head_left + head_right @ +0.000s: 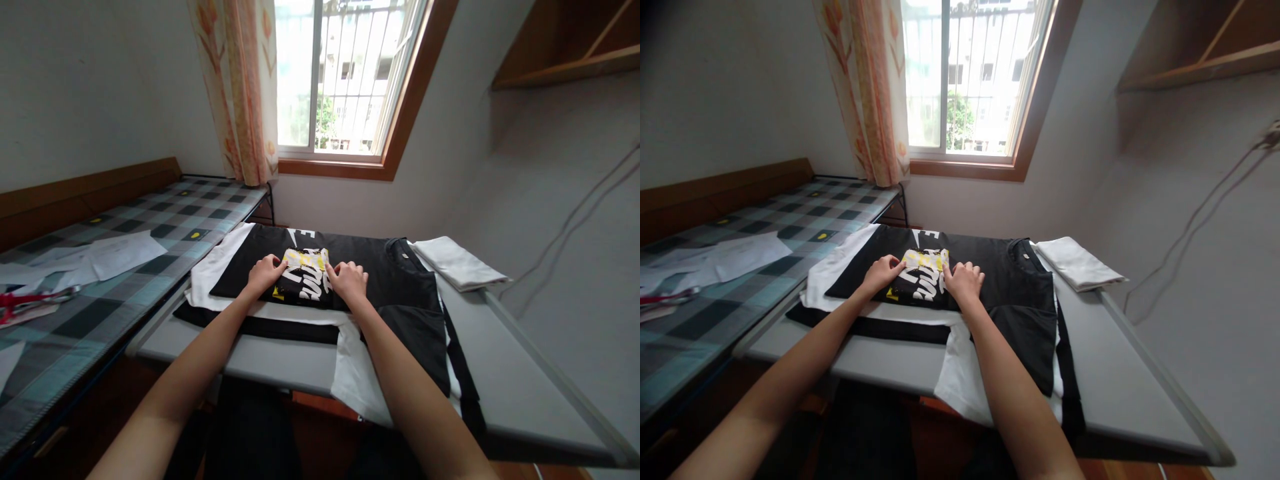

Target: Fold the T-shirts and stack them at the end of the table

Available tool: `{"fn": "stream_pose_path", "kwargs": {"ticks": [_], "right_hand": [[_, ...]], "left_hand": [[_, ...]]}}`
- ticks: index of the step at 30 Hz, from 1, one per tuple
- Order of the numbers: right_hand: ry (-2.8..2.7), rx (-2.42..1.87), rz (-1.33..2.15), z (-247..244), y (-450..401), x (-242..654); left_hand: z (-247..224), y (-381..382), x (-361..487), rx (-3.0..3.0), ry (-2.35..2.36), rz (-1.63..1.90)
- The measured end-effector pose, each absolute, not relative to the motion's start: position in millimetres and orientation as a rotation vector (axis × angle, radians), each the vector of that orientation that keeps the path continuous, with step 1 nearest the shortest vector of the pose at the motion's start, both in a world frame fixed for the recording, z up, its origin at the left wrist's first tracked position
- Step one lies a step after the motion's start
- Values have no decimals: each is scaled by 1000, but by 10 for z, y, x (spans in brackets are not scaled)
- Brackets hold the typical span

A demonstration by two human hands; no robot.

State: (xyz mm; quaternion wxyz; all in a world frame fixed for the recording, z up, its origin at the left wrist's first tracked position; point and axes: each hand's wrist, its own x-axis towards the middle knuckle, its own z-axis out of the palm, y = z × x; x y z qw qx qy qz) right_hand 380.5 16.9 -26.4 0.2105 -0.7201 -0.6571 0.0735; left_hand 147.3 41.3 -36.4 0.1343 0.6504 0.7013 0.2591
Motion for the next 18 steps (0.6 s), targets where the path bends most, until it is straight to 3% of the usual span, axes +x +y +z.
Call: {"fn": "stream_pose_path", "kwargs": {"ticks": [18], "right_hand": [[-2006, -1915, 734, -162, 197, 3898]], "left_hand": [[-421, 495, 1475, 1860, 1677, 1115]]}}
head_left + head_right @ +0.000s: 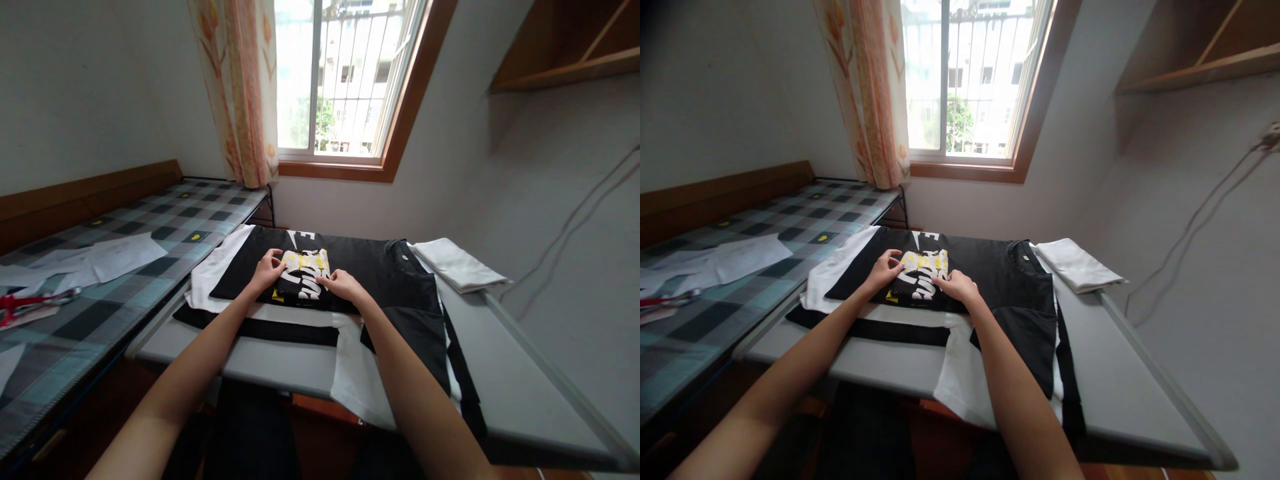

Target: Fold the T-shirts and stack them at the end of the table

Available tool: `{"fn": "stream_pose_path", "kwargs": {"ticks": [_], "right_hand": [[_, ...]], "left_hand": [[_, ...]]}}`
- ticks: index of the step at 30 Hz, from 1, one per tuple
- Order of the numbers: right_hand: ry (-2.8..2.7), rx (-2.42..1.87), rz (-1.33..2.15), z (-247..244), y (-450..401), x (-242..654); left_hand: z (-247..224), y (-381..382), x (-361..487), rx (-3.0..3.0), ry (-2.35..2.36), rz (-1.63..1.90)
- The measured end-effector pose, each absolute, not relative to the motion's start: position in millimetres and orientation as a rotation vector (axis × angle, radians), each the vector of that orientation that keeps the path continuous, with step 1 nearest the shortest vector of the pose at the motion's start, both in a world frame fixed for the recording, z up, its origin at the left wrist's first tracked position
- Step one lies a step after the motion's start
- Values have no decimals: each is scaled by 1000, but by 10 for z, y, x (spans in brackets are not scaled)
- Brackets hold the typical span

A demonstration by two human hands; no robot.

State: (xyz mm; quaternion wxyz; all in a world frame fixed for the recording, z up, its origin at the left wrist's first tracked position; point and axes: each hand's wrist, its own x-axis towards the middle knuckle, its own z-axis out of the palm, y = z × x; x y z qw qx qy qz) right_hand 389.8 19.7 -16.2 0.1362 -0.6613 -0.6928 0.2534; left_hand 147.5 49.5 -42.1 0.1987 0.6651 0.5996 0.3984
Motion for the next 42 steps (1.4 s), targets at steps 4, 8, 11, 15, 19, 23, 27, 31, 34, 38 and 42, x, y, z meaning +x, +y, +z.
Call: {"fn": "stream_pose_path", "kwargs": {"ticks": [4, 8, 11, 15, 19, 23, 27, 31, 34, 38, 42], "right_hand": [[-1891, -1757, 916, -139, 182, 3906], [-1773, -1716, 946, -159, 233, 3984], [-1573, -1670, 761, -209, 355, 4145], [-1299, -1622, 599, -300, 511, 4389], [-1336, -1729, 638, -356, 536, 4489], [-1443, -1927, 571, -355, 505, 4473], [-1466, -1711, 667, -320, 468, 4415], [-1379, -1549, 961, -247, 375, 4361], [-1397, -1532, 1103, -218, 335, 4354], [-1402, -1324, 815, -276, 429, 4373], [-1347, -1539, 610, -373, 543, 4418]], "left_hand": [[-435, 511, 1481, 1890, 1669, 1174], [-422, 485, 1522, 1864, 1597, 1220], [-392, 398, 1604, 1894, 1348, 1077], [-354, 291, 1719, 1928, 929, 702], [-386, 365, 1687, 2034, 1216, 1093], [-482, 475, 1567, 2121, 1497, 1130], [-536, 472, 1557, 2207, 1414, 947], [-524, 463, 1591, 2238, 1270, 1021], [-497, 474, 1577, 2213, 1237, 1022], [-472, 477, 1533, 2150, 1243, 978], [-483, 469, 1515, 2166, 1109, 837]]}}
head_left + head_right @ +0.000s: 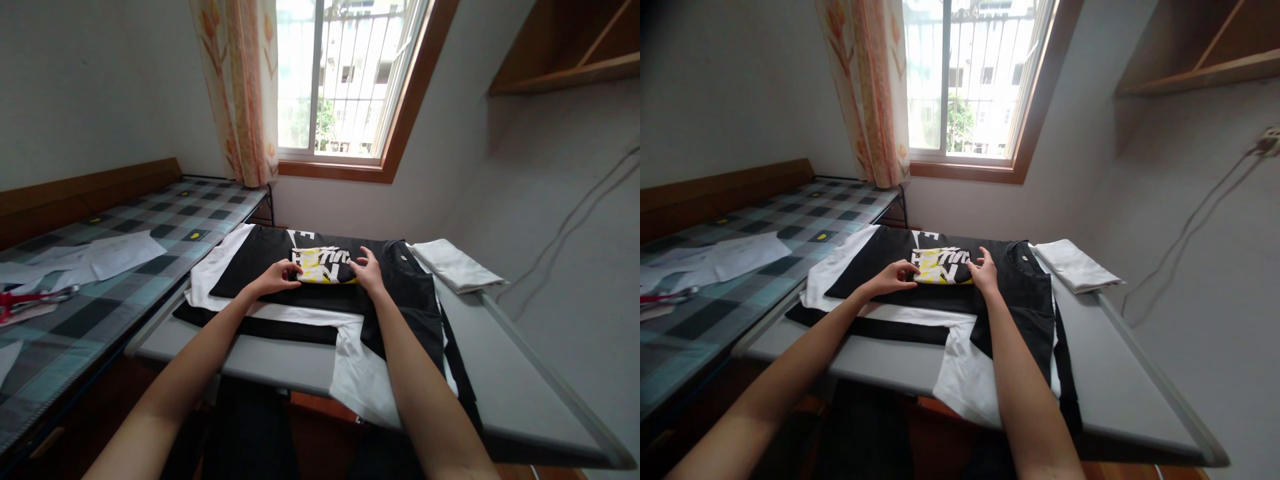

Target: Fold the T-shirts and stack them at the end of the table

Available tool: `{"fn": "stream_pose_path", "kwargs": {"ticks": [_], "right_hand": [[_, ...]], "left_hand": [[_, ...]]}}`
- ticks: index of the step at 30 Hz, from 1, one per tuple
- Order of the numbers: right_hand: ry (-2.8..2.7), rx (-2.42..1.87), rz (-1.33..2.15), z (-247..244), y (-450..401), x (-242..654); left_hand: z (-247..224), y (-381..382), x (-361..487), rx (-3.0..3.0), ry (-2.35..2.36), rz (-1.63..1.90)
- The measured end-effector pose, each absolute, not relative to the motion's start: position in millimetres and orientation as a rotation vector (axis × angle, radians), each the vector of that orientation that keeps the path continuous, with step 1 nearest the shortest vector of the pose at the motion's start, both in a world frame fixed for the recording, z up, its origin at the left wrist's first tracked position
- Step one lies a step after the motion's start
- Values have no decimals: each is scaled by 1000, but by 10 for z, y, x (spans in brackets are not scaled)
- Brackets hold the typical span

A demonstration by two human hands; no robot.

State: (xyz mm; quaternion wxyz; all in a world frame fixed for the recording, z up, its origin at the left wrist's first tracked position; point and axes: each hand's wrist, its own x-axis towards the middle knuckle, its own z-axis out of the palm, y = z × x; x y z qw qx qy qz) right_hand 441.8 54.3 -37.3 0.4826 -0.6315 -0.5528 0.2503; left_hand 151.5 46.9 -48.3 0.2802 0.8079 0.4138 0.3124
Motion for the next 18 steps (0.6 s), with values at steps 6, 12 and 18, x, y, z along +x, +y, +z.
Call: {"fn": "stream_pose_path", "kwargs": {"ticks": [6, 12, 18], "right_hand": [[-1641, -1721, 453, -397, 523, 4462], [-1793, -1669, 607, -364, 539, 4570], [-1787, -1599, 674, -425, 430, 4657]], "left_hand": [[-486, 446, 1529, 2151, 1104, 886], [-440, 460, 1517, 2056, 1101, 922], [-416, 487, 1477, 1911, 1123, 919]]}}
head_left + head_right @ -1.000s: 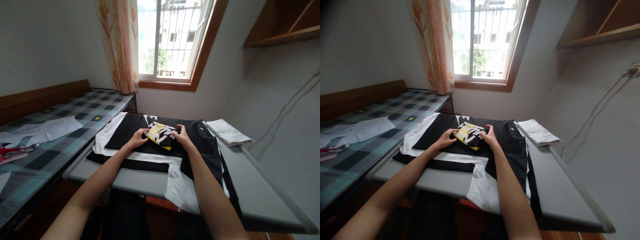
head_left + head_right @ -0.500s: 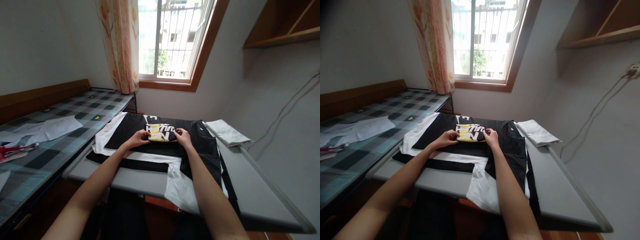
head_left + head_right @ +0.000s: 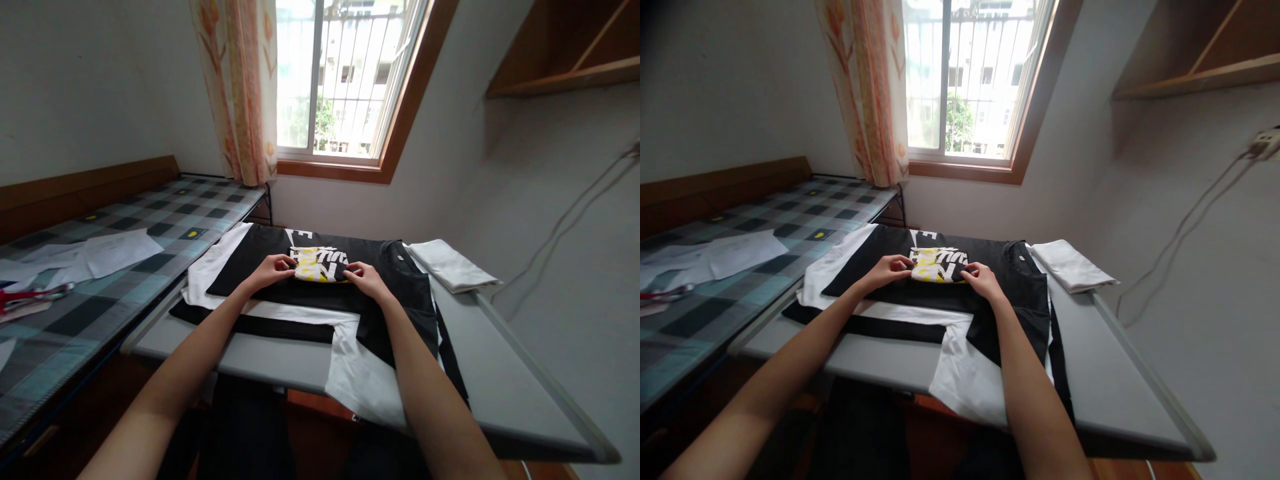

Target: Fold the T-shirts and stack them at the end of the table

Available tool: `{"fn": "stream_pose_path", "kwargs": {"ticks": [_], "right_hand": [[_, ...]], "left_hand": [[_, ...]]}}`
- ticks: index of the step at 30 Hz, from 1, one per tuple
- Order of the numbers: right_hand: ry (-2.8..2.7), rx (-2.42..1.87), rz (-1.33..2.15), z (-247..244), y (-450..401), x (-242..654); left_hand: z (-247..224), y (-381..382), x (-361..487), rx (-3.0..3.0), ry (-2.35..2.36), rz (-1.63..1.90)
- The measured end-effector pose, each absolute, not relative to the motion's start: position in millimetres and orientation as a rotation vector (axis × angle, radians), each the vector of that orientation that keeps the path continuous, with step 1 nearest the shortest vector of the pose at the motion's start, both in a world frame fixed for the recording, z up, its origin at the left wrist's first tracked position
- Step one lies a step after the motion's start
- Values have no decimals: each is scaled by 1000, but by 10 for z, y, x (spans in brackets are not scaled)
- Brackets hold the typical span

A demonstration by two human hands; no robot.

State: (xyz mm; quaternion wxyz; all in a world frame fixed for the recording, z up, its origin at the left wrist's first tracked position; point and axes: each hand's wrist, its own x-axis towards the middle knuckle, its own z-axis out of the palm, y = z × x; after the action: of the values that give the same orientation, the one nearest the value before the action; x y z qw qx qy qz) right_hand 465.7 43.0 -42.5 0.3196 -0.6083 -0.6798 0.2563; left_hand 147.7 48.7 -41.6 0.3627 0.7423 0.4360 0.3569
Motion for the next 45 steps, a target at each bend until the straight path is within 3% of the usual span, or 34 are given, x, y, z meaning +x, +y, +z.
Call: {"fn": "stream_pose_path", "kwargs": {"ticks": [10, 19, 24, 35, 41, 45], "right_hand": [[-1646, -1625, 645, -449, 358, 4583], [-1514, -1407, 954, -486, 381, 4566], [-1520, -1213, 855, -463, 382, 4564], [-1666, -1279, 830, -434, 343, 4605], [-1701, -1419, 805, -520, 392, 4625], [-1732, -1445, 734, -542, 391, 4617]], "left_hand": [[-368, 407, 1493, 1822, 1054, 828], [-284, 354, 1548, 1805, 1086, 896], [-255, 332, 1543, 1770, 1098, 890], [-292, 373, 1560, 1879, 1120, 963], [-397, 420, 1517, 1870, 1127, 771], [-371, 422, 1532, 1915, 1136, 907]]}}
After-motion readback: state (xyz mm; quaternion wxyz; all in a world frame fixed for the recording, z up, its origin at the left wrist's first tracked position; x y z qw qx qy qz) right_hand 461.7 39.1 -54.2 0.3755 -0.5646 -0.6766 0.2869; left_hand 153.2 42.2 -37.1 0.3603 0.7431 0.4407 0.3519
